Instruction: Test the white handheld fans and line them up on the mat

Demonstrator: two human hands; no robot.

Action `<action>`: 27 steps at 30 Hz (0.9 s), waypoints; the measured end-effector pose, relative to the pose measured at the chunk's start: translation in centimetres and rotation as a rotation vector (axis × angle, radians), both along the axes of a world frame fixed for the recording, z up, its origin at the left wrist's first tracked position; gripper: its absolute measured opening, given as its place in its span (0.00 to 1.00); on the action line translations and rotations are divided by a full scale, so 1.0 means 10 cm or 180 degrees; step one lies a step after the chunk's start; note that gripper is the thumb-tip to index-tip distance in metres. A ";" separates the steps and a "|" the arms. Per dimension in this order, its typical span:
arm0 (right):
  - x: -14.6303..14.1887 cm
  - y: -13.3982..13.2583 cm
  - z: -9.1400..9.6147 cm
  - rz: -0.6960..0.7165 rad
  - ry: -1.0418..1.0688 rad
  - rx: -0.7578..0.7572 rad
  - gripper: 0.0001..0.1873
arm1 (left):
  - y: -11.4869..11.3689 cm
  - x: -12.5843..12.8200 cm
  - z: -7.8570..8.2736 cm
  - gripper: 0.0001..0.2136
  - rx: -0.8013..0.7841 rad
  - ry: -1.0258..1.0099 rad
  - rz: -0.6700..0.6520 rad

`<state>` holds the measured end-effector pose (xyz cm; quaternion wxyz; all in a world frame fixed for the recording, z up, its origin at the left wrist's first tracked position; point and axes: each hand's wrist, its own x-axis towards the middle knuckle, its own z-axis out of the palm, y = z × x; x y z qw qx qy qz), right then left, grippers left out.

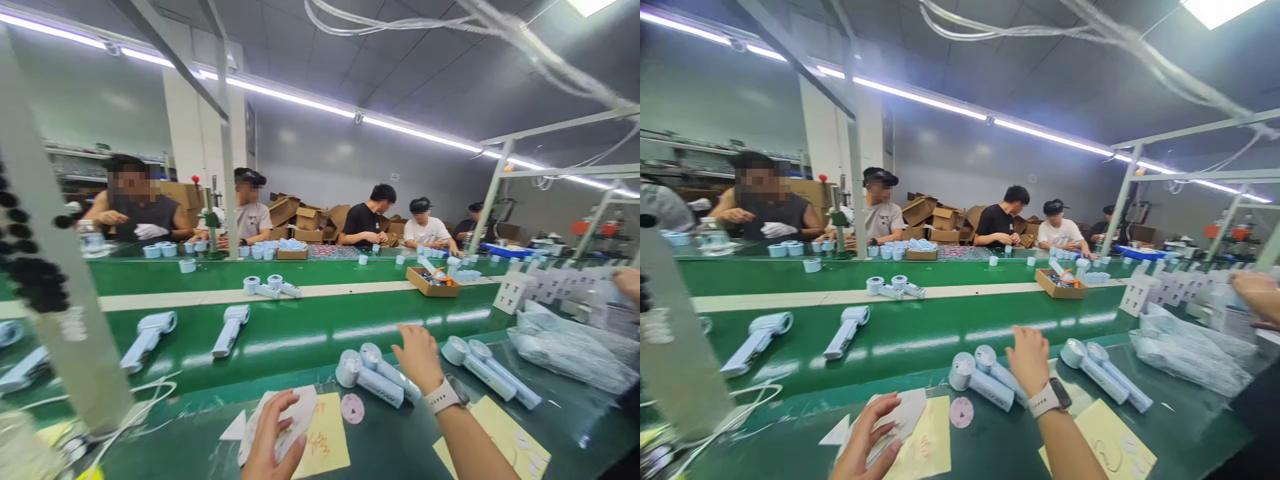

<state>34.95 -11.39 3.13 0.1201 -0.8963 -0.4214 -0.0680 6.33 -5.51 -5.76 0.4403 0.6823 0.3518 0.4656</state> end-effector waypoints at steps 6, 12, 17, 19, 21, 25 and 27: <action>-1.66 0.36 -0.13 0.1878 0.0660 -0.0435 0.17 | -0.32 -0.54 0.61 0.15 0.0374 0.0205 -0.0056; -2.06 0.47 -0.18 0.2127 0.0867 -0.0813 0.11 | -0.32 -1.73 0.62 0.10 0.0831 0.1604 -0.0065; -2.36 0.51 -0.32 0.1955 0.0900 -0.0743 0.14 | -0.08 -1.77 0.56 0.13 0.0841 0.2389 -0.0311; -2.46 0.48 -0.39 0.1913 0.0941 -0.0694 0.14 | 0.00 -1.50 0.61 0.13 0.0779 0.2448 -0.0427; -2.48 0.45 -0.43 0.1932 0.1021 -0.0594 0.14 | 0.11 -1.22 0.63 0.14 0.0821 0.2447 -0.0377; -2.35 0.45 -0.43 0.1844 0.1292 -0.0310 0.10 | 0.54 -0.82 0.57 0.13 0.1029 0.2606 -0.0140; -2.26 0.49 -0.42 0.1756 0.1478 -0.0150 0.09 | 0.83 -0.68 0.53 0.12 0.1134 0.2840 0.0035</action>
